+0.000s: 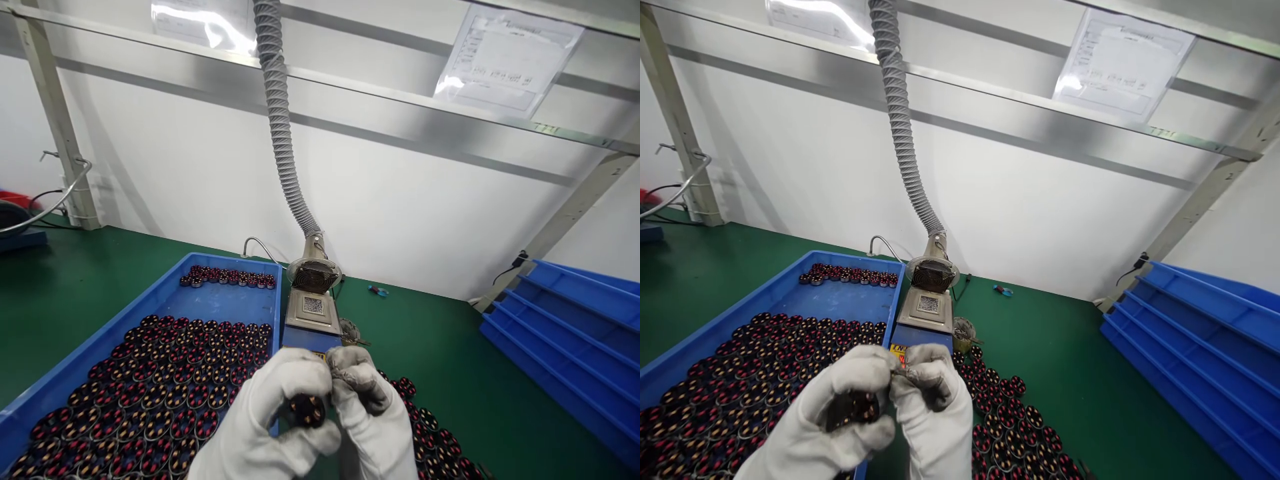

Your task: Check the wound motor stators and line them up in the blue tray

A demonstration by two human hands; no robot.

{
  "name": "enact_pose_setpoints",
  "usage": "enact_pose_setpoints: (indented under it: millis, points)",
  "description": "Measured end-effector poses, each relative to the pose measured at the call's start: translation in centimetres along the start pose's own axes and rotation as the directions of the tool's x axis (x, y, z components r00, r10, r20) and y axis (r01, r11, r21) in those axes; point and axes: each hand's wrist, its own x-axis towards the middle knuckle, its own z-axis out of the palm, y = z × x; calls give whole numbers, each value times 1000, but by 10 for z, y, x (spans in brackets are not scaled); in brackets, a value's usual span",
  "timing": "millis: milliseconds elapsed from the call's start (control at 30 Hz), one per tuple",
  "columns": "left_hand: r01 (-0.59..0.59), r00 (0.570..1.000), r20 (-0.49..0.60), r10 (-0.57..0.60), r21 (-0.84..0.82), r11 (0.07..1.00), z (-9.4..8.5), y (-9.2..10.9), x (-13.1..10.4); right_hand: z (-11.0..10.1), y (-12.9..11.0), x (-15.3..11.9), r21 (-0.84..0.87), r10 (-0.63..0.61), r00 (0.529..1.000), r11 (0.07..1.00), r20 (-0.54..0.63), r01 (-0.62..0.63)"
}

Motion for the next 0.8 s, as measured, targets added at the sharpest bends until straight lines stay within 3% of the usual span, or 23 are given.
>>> enact_pose_setpoints:
  millis: [67,133,233,300,400,500,567,600,633,700,733,800]
  points:
    - [56,998,46,-53,-76,996,-1,3,1,-2,-1,0,-35,-30,999,999,34,31]
    - [42,994,106,-38,-42,998,-4,5,-1,-1,-1,-2,-23,-28,999,999,19,28]
    - [-98,994,71,85,220,971,-7,3,-8,2,6,-4,48,-17,999,999,-36,19]
    - [-146,988,29,150,468,871,-8,0,-13,2,14,-3,115,21,1000,993,-20,-18]
    - [-204,975,56,213,598,775,-8,-6,-17,-3,21,4,235,178,981,953,84,-193]
    - [-215,971,13,238,481,850,-6,-7,-13,-11,10,13,381,353,929,849,106,-366]
    - [-55,996,-56,72,273,961,-3,-3,-8,-15,-2,17,419,346,937,846,37,-329]
    - [105,993,-66,-97,128,986,-2,-1,-5,-15,-6,18,382,294,955,880,24,-281]
    - [277,959,-47,-279,-34,960,-1,2,-3,-15,-10,19,313,232,972,921,42,-233]
    - [536,837,54,-545,-291,793,1,6,1,-14,-12,19,154,132,974,975,186,-162]
    - [597,789,104,-606,-361,716,3,6,2,-12,-12,19,86,120,955,985,273,-148]
    - [638,749,162,-642,-438,634,6,1,3,-11,-9,18,3,129,922,990,366,-140]
